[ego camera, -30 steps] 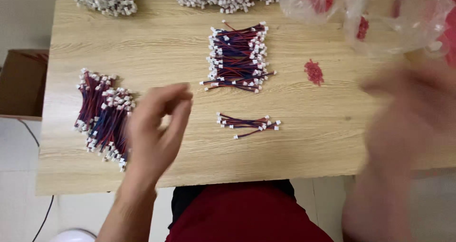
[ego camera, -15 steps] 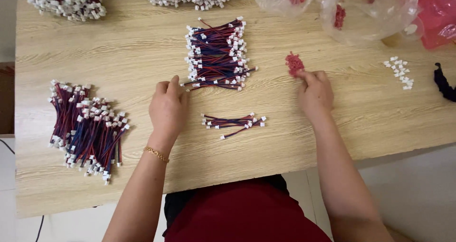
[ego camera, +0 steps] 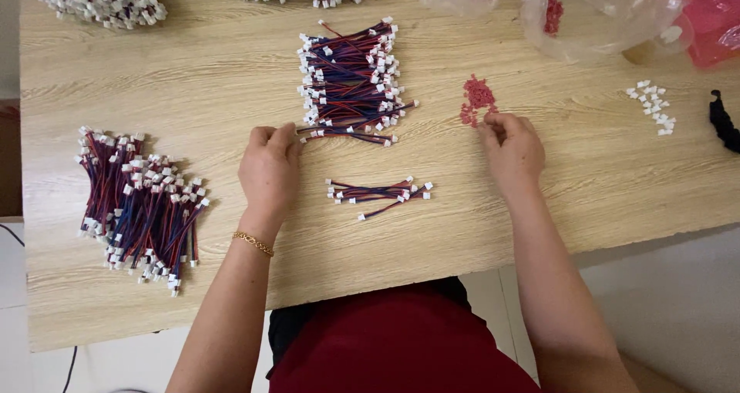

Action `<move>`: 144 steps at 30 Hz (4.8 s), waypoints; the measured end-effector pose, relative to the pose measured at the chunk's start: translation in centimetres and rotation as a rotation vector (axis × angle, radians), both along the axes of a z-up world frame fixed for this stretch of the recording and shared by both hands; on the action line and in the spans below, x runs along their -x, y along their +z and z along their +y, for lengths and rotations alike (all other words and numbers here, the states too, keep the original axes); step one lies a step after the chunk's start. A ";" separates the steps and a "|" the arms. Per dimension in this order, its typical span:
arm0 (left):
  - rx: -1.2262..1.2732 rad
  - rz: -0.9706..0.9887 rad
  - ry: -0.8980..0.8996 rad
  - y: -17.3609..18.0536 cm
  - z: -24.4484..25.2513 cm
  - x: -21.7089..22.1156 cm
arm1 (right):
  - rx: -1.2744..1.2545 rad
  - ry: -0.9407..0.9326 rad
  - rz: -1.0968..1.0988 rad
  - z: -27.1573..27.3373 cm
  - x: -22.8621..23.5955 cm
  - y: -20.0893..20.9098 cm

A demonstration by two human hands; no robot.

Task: Sorting and stacking small wire harnesses on a workbench

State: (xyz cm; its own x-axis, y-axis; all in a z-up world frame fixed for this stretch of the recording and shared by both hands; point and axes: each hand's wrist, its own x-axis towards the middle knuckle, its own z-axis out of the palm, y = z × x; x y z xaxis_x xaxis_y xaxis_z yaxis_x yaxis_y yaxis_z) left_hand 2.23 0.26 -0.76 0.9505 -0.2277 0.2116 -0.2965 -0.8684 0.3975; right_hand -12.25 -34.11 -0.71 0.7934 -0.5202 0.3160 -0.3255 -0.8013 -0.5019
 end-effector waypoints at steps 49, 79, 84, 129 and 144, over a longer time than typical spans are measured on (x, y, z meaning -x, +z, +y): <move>0.129 0.068 -0.085 -0.3 0.6 0.8 | 0.541 -0.221 -0.043 -9.0 13.0 -4.6; 1.280 0.420 -0.002 3.1 0.1 5.8 | 0.187 0.059 -0.061 2.2 1.2 -1.6; 1.289 0.524 0.047 0.5 -0.2 7.3 | 0.250 0.042 0.048 1.7 -0.2 -3.9; 1.496 0.677 -0.015 0.1 -1.6 8.8 | -0.644 0.552 -0.140 18.7 -1.0 7.6; 1.504 0.739 -0.118 0.0 -1.3 9.0 | -0.408 0.661 -0.201 18.1 -1.7 6.0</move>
